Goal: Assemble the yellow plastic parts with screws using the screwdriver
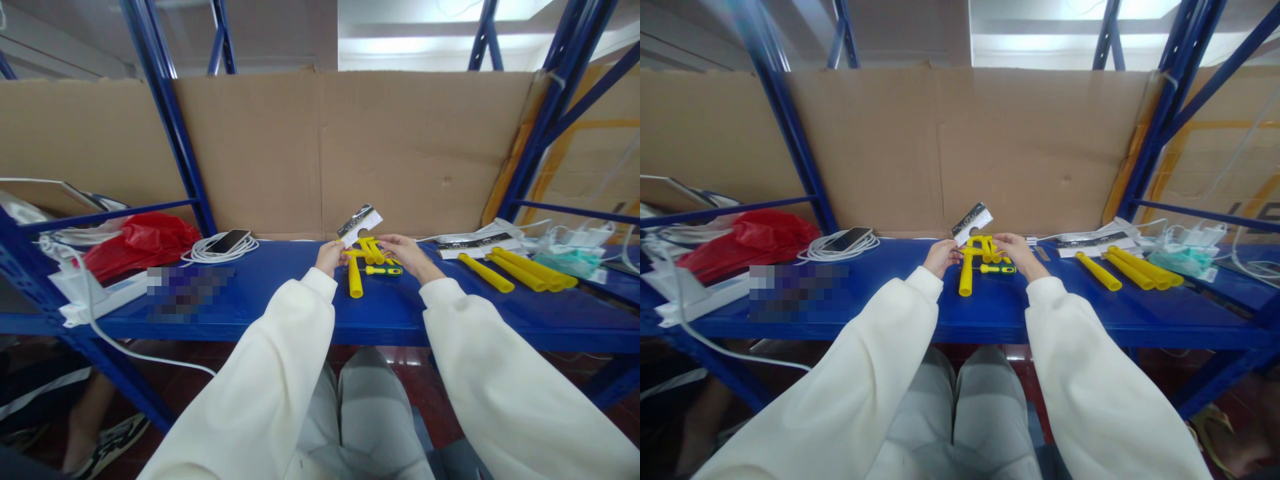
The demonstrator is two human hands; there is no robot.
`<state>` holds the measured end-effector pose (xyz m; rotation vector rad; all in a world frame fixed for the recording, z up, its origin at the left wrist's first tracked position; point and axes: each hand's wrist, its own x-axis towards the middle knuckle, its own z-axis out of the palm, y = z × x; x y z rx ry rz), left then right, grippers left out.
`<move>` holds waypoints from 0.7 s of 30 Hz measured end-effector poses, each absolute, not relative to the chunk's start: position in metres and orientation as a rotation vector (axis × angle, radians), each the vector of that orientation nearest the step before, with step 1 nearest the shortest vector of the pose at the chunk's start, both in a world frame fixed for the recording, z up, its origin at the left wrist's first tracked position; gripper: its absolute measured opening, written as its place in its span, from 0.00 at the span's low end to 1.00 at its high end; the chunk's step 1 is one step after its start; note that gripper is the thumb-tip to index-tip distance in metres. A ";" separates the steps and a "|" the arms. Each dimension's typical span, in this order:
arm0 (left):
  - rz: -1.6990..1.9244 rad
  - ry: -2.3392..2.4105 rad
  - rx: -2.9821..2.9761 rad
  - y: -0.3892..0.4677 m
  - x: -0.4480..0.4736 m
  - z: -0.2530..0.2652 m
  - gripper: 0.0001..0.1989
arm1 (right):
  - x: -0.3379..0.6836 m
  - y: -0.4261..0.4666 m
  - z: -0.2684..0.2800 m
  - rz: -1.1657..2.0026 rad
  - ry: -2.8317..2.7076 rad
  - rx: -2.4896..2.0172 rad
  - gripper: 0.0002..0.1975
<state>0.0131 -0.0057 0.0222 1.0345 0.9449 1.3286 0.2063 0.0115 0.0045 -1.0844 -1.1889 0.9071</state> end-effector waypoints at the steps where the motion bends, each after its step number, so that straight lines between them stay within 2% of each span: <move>1: 1.329 0.961 1.045 -0.005 0.013 0.022 0.12 | 0.206 0.011 0.005 0.906 -1.198 -1.086 0.06; 14: 1.304 1.207 1.214 0.004 0.015 0.013 0.10 | 0.204 0.006 0.007 0.865 -1.173 -1.122 0.08; 21: 1.304 1.171 1.159 0.001 0.014 0.015 0.09 | 0.203 0.006 0.007 0.916 -1.269 -1.115 0.03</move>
